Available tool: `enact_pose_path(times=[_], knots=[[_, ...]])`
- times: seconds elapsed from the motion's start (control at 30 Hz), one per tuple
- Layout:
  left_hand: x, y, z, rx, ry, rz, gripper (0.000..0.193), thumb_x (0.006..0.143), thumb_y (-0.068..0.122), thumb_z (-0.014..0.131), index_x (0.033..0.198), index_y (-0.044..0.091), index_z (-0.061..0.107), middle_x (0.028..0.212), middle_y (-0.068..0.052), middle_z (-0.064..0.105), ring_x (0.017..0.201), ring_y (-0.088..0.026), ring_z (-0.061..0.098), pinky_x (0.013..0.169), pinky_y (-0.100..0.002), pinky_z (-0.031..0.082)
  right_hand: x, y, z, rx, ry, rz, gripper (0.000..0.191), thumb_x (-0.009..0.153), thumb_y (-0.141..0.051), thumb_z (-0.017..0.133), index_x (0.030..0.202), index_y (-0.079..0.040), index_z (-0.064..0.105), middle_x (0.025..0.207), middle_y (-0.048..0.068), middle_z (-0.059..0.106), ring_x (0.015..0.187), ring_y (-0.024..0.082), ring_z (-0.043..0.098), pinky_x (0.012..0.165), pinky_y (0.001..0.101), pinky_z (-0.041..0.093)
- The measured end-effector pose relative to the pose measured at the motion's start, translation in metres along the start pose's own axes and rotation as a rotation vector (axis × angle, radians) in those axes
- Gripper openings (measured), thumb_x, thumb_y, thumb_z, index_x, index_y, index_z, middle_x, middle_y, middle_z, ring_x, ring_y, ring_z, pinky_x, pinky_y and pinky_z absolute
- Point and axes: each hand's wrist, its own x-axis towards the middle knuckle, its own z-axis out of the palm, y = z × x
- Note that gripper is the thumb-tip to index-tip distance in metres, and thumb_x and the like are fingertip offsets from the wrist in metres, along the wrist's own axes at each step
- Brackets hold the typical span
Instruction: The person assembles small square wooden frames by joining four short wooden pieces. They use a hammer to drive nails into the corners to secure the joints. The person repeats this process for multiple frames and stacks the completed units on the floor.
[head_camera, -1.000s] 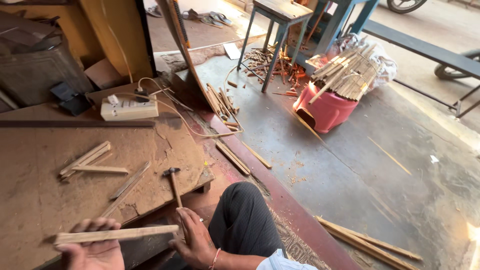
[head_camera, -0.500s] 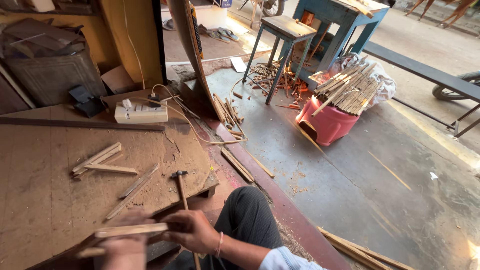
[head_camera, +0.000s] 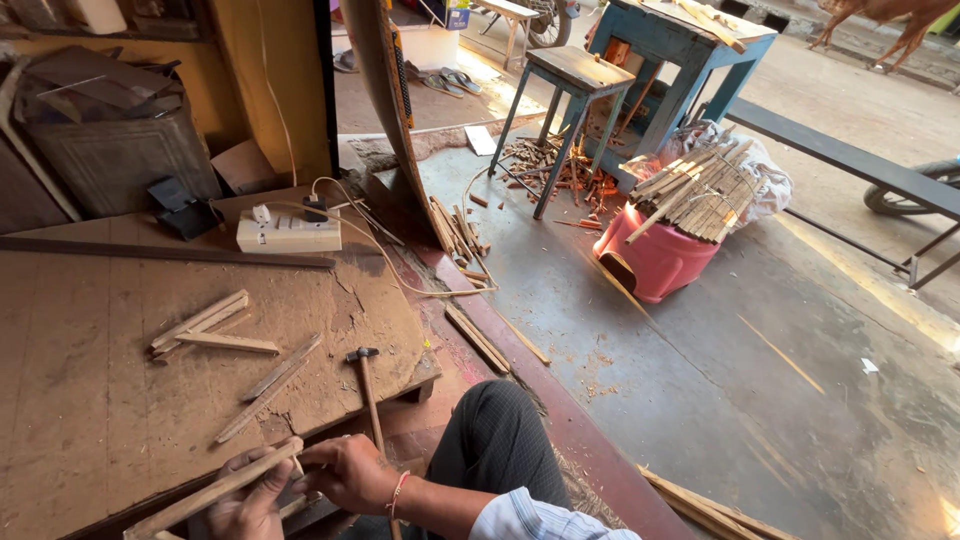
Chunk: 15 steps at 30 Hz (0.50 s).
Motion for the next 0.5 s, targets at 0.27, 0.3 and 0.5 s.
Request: enact_pose_path(times=[0.27,0.3,0.5], knots=[[0.008,0.002,0.001,-0.139,-0.126,0.063,0.024,0.090,-0.013,0.071,0.114,-0.012,0.067,0.106,-0.021,0.071,0.105,-0.029,0.066,0.094,-0.040,0.052,0.004,0.010,0.008,0.081,0.078,-0.030,0.041,0.080,0.002,0.069,0.121,-0.004,0.070,0.104,0.015,0.072,0.096,0.031,0.072,0.081,0.0361,0.058],[0.010,-0.004,0.002,-0.194,-0.132,0.053,0.043,0.085,-0.009,0.070,0.128,-0.007,0.063,0.127,-0.016,0.067,0.123,-0.030,0.063,0.108,-0.043,0.051,0.004,0.015,0.013,0.312,0.026,0.059,0.050,0.076,0.003,0.066,0.125,-0.005,0.066,0.112,0.014,0.074,0.102,0.029,0.071,0.087,0.0358,0.059],[0.004,-0.012,-0.021,-0.234,-0.116,0.030,0.033,0.088,-0.011,0.075,0.118,-0.003,0.064,0.115,-0.009,0.068,0.111,-0.022,0.064,0.098,-0.038,0.053,0.007,0.048,0.031,-0.003,0.026,0.083,0.026,0.074,0.012,0.066,0.097,0.000,0.070,0.079,0.011,0.069,0.075,0.014,0.066,0.064,0.0308,0.058]])
